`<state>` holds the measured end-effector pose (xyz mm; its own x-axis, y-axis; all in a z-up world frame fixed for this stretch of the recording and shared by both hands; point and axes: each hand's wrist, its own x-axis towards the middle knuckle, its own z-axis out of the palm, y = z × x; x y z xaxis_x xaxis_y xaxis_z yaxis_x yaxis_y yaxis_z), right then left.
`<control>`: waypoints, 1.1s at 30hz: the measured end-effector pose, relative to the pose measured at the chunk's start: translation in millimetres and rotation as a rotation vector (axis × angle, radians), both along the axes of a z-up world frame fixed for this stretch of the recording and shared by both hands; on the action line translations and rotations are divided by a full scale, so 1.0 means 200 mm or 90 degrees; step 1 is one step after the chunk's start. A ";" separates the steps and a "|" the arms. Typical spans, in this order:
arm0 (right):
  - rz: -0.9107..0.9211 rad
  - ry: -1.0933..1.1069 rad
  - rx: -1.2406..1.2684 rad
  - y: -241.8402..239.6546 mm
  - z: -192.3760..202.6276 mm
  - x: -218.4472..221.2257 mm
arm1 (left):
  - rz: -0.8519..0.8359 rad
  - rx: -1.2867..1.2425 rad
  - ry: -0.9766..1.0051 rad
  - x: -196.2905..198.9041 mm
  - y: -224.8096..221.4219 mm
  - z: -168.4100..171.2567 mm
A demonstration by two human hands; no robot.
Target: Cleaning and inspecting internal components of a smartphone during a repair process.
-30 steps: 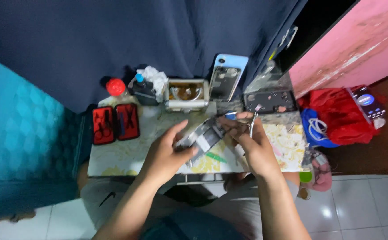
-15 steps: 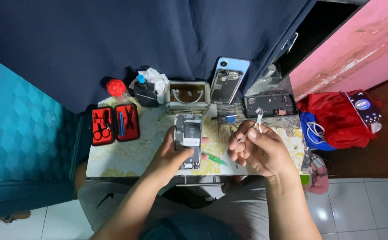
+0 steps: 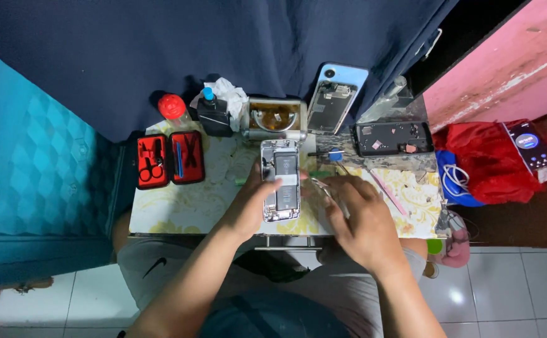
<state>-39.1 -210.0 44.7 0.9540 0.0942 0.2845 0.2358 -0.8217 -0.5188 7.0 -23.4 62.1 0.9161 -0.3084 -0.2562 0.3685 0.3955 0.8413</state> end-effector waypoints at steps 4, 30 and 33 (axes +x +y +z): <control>0.008 -0.195 -0.089 0.00 -0.12 0.05 | -0.086 0.089 0.071 0.09 0.04 -0.17; -0.078 -0.324 -0.116 0.39 -0.12 0.23 | 0.072 -0.169 -0.003 0.17 0.01 -0.55; -0.087 -0.323 -0.131 0.41 -0.12 0.21 | 0.109 -0.103 0.062 0.16 0.00 -0.32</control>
<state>3.4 -127.2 21.3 0.7096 0.0811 0.6999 0.2980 -0.9347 -0.1938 38.6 -24.1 -1.4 0.9320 -0.1946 -0.3057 0.3604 0.5861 0.7257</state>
